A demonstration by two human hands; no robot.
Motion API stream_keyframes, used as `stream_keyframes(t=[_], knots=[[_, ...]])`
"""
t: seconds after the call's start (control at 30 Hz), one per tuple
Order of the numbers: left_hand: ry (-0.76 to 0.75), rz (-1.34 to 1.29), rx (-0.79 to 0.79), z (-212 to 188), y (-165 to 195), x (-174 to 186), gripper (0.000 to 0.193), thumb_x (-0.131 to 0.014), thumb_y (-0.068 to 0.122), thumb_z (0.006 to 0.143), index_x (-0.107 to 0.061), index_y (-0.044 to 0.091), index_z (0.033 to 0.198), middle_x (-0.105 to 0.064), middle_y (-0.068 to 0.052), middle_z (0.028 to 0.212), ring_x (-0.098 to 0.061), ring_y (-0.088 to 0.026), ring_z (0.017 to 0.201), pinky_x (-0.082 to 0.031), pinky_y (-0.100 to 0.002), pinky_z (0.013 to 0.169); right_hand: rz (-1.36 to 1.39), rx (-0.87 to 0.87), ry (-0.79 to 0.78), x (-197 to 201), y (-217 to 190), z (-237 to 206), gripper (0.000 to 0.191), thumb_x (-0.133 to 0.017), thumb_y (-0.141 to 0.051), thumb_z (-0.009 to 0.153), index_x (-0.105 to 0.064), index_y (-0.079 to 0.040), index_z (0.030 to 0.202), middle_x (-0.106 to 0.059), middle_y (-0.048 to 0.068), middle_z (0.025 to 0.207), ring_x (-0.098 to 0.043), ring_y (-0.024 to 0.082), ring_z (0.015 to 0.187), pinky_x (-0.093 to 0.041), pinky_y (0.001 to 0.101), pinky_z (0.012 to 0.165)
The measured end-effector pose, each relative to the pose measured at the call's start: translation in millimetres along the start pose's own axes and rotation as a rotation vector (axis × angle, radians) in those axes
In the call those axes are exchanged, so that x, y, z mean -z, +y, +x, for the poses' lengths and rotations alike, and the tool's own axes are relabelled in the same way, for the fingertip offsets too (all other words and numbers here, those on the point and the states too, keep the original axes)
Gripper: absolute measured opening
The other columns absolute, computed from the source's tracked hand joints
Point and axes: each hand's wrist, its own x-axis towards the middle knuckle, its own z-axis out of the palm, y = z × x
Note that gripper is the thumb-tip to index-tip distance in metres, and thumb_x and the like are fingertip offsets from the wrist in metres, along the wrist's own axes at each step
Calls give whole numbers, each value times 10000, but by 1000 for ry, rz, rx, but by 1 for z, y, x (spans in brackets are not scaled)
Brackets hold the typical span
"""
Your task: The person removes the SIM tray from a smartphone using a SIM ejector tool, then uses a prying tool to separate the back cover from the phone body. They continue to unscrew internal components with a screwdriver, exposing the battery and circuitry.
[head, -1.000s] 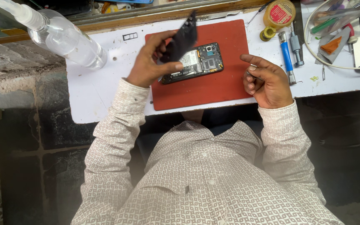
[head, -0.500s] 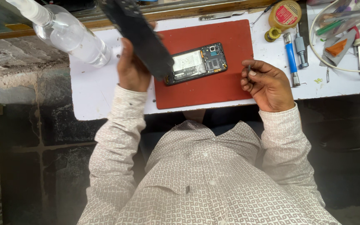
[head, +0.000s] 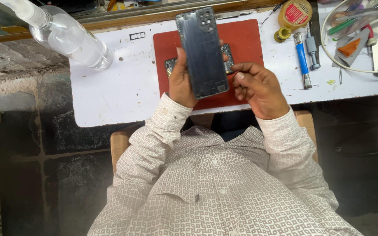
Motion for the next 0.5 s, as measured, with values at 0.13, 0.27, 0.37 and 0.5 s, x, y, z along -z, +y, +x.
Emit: stream_keyframes(t=[0.13, 0.27, 0.37, 0.5], knots=[[-38, 26, 61, 1, -10, -1, 765, -340, 630, 1115, -459, -11, 1514, -641, -235, 1328, -677, -302, 1195, -603, -451, 1029, -83, 4, 42, -4, 10, 1, 196, -720, -140, 993, -665, -3, 1122, -616, -7, 816, -504, 47, 596, -409, 190, 524], [191, 189, 138, -4, -13, 6, 581, -457, 471, 1076, -526, 0, 1409, -659, -133, 1308, -652, -206, 1198, -523, -373, 1098, -99, -7, 68, -9, 16, -2, 165, -728, -143, 974, -685, -11, 1063, -647, -3, 832, -485, 33, 598, -373, 181, 510], [297, 349, 66, -21, 2, 21, 438, -547, 347, 1075, -655, -51, 1220, -727, -136, 1148, -686, -201, 1038, -530, -343, 988, -129, -36, 9, -17, 21, -4, 187, -719, -140, 962, -700, -15, 1100, -662, -6, 862, -476, 27, 615, -371, 177, 530], [500, 850, -113, -65, 52, 51, 259, -616, 193, 1049, -706, -42, 1107, -715, -80, 943, -625, -140, 822, -523, -285, 763, -162, -24, -46, -16, 20, -4, 199, -697, -110, 981, -692, -26, 1161, -659, 2, 890, -530, 36, 683, -430, 184, 600]])
